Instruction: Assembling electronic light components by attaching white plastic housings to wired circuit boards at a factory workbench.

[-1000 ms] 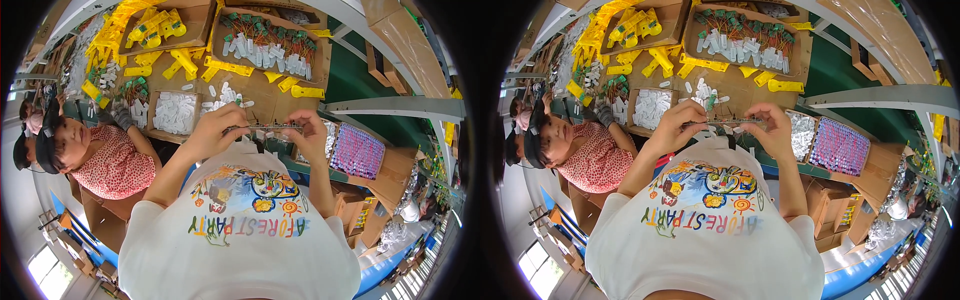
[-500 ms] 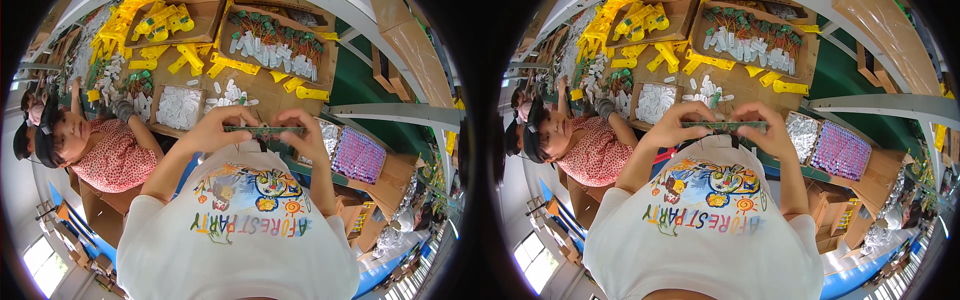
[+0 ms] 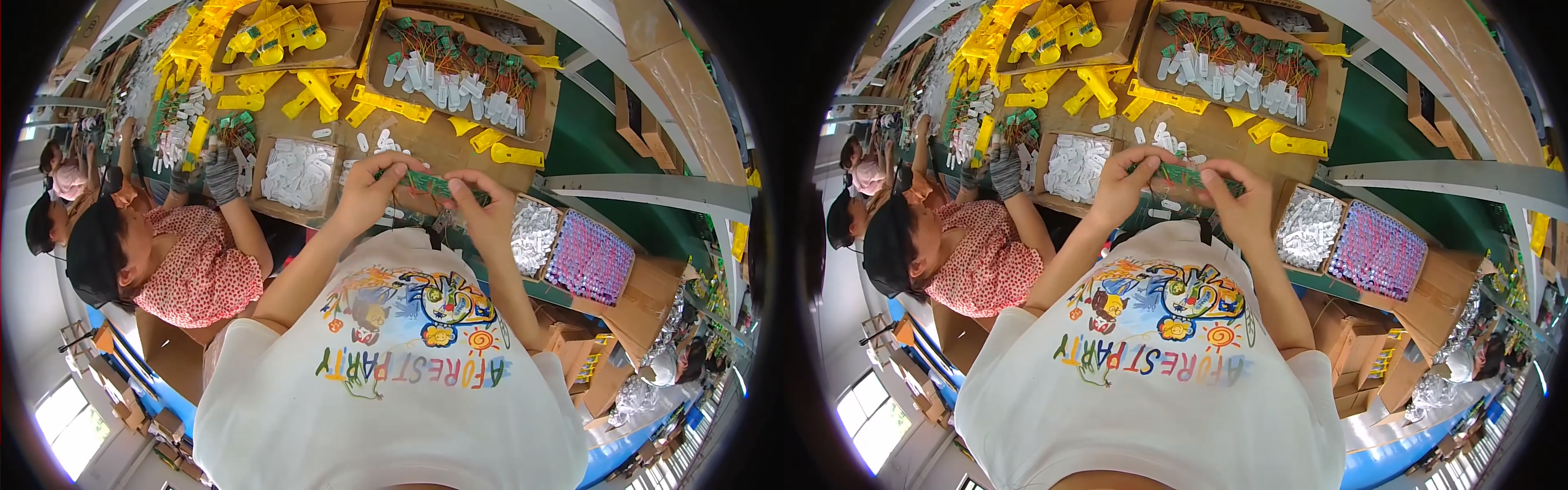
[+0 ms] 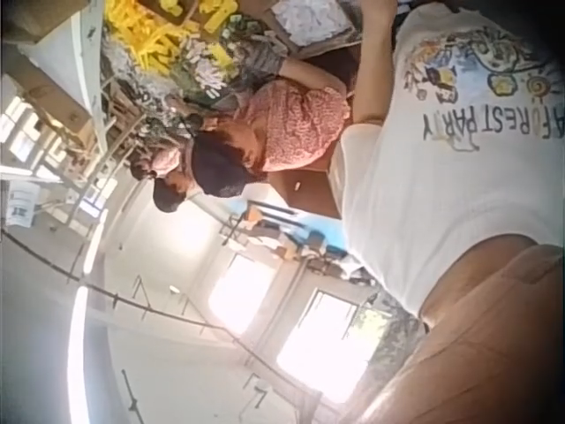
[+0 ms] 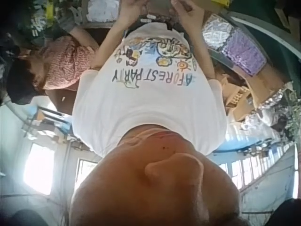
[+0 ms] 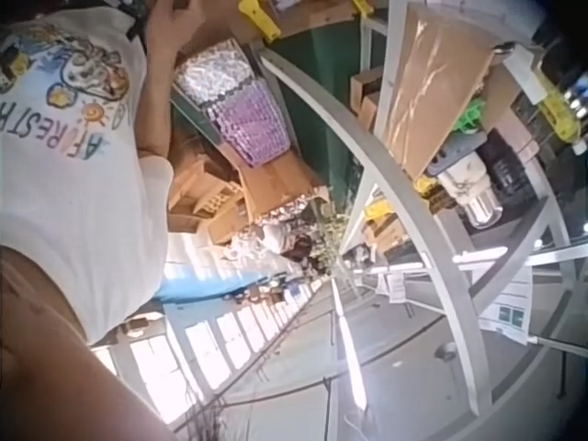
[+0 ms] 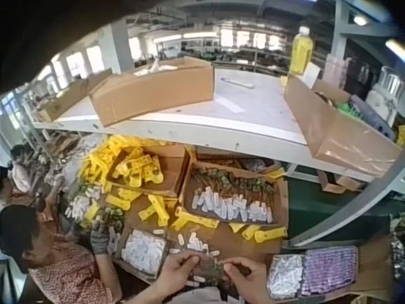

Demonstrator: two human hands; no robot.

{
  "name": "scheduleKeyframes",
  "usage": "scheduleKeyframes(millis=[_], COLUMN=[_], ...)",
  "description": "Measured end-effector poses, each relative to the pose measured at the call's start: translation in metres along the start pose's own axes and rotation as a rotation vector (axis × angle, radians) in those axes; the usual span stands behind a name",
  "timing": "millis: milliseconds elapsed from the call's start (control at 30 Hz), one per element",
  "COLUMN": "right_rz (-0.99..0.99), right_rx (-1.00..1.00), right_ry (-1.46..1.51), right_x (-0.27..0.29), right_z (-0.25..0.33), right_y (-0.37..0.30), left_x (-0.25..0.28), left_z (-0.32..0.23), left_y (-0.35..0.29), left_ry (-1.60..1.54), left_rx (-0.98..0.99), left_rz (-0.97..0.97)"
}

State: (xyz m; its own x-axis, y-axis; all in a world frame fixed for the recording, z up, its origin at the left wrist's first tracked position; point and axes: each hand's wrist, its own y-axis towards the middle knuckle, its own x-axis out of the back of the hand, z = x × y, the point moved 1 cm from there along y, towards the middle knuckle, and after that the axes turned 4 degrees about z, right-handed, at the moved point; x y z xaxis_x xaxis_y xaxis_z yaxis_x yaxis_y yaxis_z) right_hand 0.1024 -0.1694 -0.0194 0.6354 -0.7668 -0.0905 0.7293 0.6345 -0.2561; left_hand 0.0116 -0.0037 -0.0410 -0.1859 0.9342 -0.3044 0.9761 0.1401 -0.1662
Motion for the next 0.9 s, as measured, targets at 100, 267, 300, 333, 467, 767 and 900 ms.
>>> scheduleKeyframes(millis=[100, 267, 300, 333, 467, 767, 900], right_rz=[-0.112, -0.212, -0.210, -0.211, 0.030, -0.239, -0.101], right_rx=[0.342, 0.712, 0.717, 0.456, 0.001, 0.317, 0.302], right_ry=[-0.427, -0.772, -0.773, -0.509, 0.082, -0.436, -0.151], right_x=[-0.025, -0.047, -0.038, -0.027, 0.008, -0.023, -0.001], right_z=[0.005, -0.024, -0.023, -0.025, -0.034, -0.045, -0.026], right_y=[-0.011, -0.013, -0.006, -0.002, 0.025, 0.021, 0.046], left_x=[-0.010, -0.025, -0.023, -0.013, -0.017, -0.027, -0.035], left_z=[0.013, 0.033, 0.039, 0.041, 0.019, 0.051, 0.034], left_y=[0.007, 0.016, 0.021, 0.024, 0.020, 0.031, 0.033], left_ry=[0.103, 0.397, 0.182, -0.166, -0.508, 0.154, -0.202], left_rx=[-0.090, -0.287, -0.233, -0.184, 0.216, -0.190, -0.027], left_rz=[-0.272, -0.552, -0.594, -0.581, -0.203, -0.420, -0.278])
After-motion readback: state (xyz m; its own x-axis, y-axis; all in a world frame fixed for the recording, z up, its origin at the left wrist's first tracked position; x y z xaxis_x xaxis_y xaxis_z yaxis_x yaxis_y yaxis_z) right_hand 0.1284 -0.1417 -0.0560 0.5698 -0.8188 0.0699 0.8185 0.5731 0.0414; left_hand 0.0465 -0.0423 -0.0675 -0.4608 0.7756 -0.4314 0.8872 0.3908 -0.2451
